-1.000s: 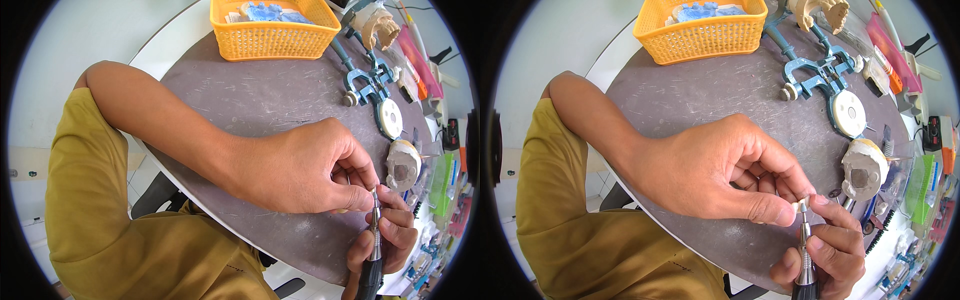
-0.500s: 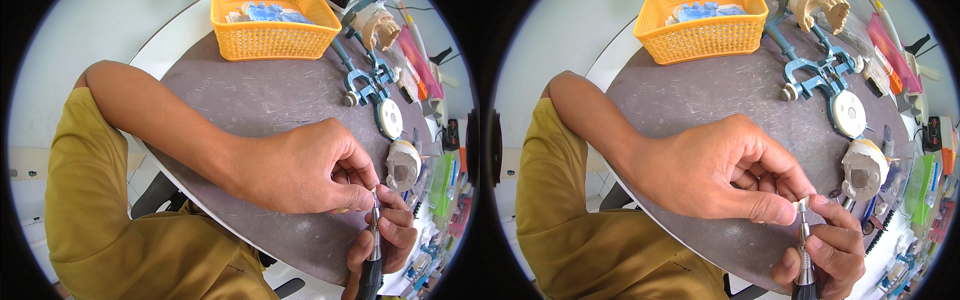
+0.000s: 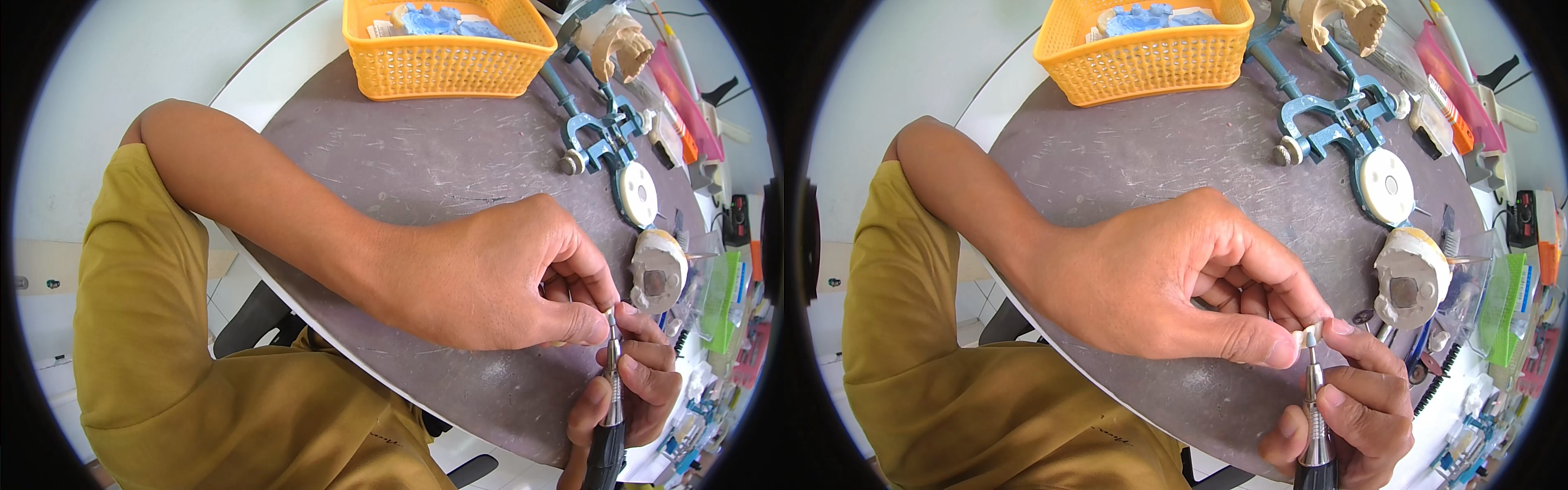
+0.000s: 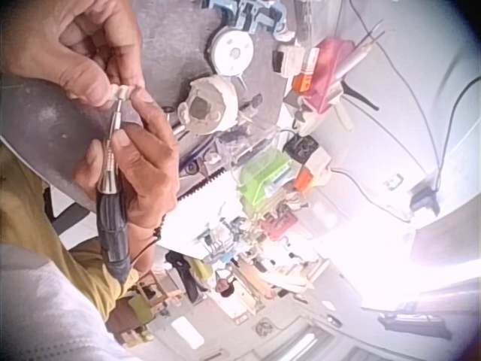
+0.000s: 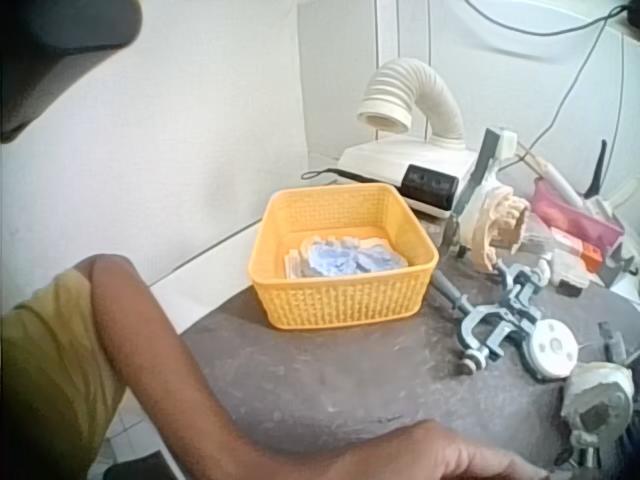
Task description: The person holds a dental bridge and uses a handheld rotary tool to polish the surfaces of the prosthetic teeth.
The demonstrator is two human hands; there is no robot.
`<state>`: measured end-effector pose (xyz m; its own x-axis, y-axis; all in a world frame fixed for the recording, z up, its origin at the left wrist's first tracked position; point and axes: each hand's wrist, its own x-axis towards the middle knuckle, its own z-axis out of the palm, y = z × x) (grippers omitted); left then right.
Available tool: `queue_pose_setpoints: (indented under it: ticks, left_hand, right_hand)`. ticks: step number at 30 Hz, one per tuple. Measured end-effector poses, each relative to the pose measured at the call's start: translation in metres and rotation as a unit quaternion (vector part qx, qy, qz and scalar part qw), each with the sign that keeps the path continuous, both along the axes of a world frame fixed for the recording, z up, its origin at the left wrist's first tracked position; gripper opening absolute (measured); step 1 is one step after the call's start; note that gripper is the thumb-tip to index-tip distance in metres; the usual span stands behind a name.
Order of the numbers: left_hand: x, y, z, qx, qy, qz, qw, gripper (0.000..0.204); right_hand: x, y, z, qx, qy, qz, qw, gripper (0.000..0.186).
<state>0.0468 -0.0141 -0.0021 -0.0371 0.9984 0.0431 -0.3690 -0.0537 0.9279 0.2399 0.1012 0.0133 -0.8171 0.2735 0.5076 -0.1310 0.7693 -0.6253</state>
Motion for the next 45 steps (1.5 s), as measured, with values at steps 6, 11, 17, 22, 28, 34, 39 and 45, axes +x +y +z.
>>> queue_pose_setpoints:
  ticks: [6,11,17,22,28,34,39,45]
  left_hand:
    - [-0.0001,-0.0005,-0.0002,0.0,-0.001,0.001,1.0,0.022]
    - [-0.0007,-0.0006,-0.0001,0.002,0.005,0.001,1.0,0.023]
    - [-0.0007,-0.0006,0.0004,0.005,0.008,0.001,1.0,0.023]
    - [-0.0005,-0.0003,-0.0014,0.015,0.022,0.009,1.0,0.023]
    - [-0.0013,-0.0006,-0.0008,0.019,0.026,0.005,0.999,0.023]
    - [-0.0008,-0.0007,-0.0002,0.004,0.011,0.002,1.0,0.022]
    - [-0.0006,-0.0011,-0.0001,0.002,0.012,0.005,1.0,0.022]
    - [-0.0008,-0.0001,0.0002,0.002,0.009,0.001,1.0,0.023]
  right_hand:
    - [-0.0001,0.0002,0.0001,0.003,-0.002,-0.001,1.0,0.029]
    - [0.0,0.0,0.0012,0.007,-0.005,-0.003,1.0,0.029]
    - [0.0004,-0.001,0.0012,-0.001,-0.007,-0.01,1.0,0.03]
    - [0.0002,-0.0025,0.0001,-0.014,-0.006,-0.025,1.0,0.03]
    - [0.0017,-0.002,0.0016,-0.015,-0.011,-0.02,1.0,0.031]
    - [-0.0003,0.0002,-0.0011,0.0,-0.001,-0.002,1.0,0.03]
    - [-0.0002,0.0004,-0.0001,0.006,-0.004,0.0,1.0,0.028]
    - [0.0006,0.0007,0.0017,0.007,-0.013,-0.003,1.0,0.03]
